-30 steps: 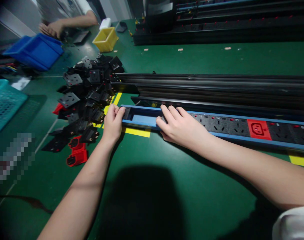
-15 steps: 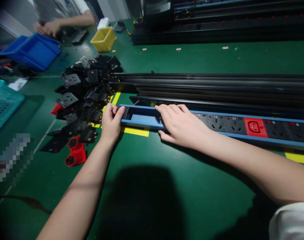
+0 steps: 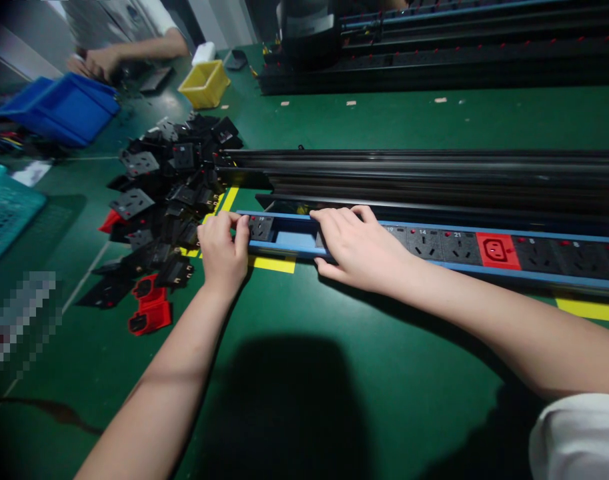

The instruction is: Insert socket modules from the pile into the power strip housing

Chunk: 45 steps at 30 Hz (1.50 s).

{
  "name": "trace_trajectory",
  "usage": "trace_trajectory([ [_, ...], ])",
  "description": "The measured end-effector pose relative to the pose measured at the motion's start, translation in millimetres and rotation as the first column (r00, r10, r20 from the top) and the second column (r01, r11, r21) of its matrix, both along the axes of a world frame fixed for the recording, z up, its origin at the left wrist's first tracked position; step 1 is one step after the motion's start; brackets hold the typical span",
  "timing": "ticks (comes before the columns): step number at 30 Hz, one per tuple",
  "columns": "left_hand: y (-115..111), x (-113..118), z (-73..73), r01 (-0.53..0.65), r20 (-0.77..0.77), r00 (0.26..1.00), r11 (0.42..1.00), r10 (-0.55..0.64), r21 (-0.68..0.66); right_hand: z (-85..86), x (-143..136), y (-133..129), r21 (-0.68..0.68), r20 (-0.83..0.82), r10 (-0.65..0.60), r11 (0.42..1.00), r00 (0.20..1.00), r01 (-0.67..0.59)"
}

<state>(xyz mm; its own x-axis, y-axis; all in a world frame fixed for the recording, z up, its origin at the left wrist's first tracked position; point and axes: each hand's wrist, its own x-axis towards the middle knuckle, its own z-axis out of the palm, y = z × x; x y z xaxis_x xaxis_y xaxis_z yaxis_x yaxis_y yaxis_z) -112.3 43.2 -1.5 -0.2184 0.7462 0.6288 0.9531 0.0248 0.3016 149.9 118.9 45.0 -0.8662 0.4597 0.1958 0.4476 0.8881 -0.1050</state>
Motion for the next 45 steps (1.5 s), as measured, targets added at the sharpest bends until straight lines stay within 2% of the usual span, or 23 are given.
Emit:
trace_trajectory([
  [4,-2,14,1.3,0.030,-0.153,0.988,0.999,-0.025,0.036,0.1,0,0,0.010,0.009,-0.008,1.000,1.000,0.008],
  [9,-6,32,10.2,0.245,-0.303,0.924,0.969,-0.235,-0.005,-1.3,0,0,0.029,0.013,-0.014,0.999,1.000,0.014],
  [12,-6,36,12.5,0.401,-0.324,0.853,0.912,-0.408,-0.093,-2.1,0,0,0.028,0.007,-0.014,1.000,1.000,0.014],
  [15,-5,36,10.3,0.452,-0.285,0.837,0.884,-0.467,-0.122,-1.8,0,1,0.017,0.006,-0.013,1.000,1.000,0.013],
  [24,-5,40,8.0,0.281,-0.370,0.856,0.926,-0.360,-0.252,-0.6,-1,0,0.050,0.022,-0.008,0.999,1.000,0.006],
  [35,-6,36,7.5,0.298,-0.245,0.903,0.925,-0.353,-0.236,-1.2,-1,-1,0.067,0.026,0.008,0.998,1.000,-0.010],
  [38,-7,37,8.9,0.294,-0.127,0.940,0.942,-0.315,-0.161,-0.2,-1,-2,0.094,0.060,0.016,0.995,0.998,-0.022],
  [40,-8,37,9.5,0.273,0.003,0.962,0.960,-0.273,-0.057,0.3,-1,-2,0.141,0.104,0.031,0.989,0.994,-0.045],
  [43,-8,35,8.8,0.173,0.197,0.962,0.981,-0.187,0.087,0.9,0,-2,0.212,0.158,0.050,0.974,0.986,-0.083],
  [45,-7,33,7.8,0.121,0.243,0.959,0.987,-0.145,0.109,1.2,0,-1,0.227,0.162,0.053,0.970,0.985,-0.090],
])
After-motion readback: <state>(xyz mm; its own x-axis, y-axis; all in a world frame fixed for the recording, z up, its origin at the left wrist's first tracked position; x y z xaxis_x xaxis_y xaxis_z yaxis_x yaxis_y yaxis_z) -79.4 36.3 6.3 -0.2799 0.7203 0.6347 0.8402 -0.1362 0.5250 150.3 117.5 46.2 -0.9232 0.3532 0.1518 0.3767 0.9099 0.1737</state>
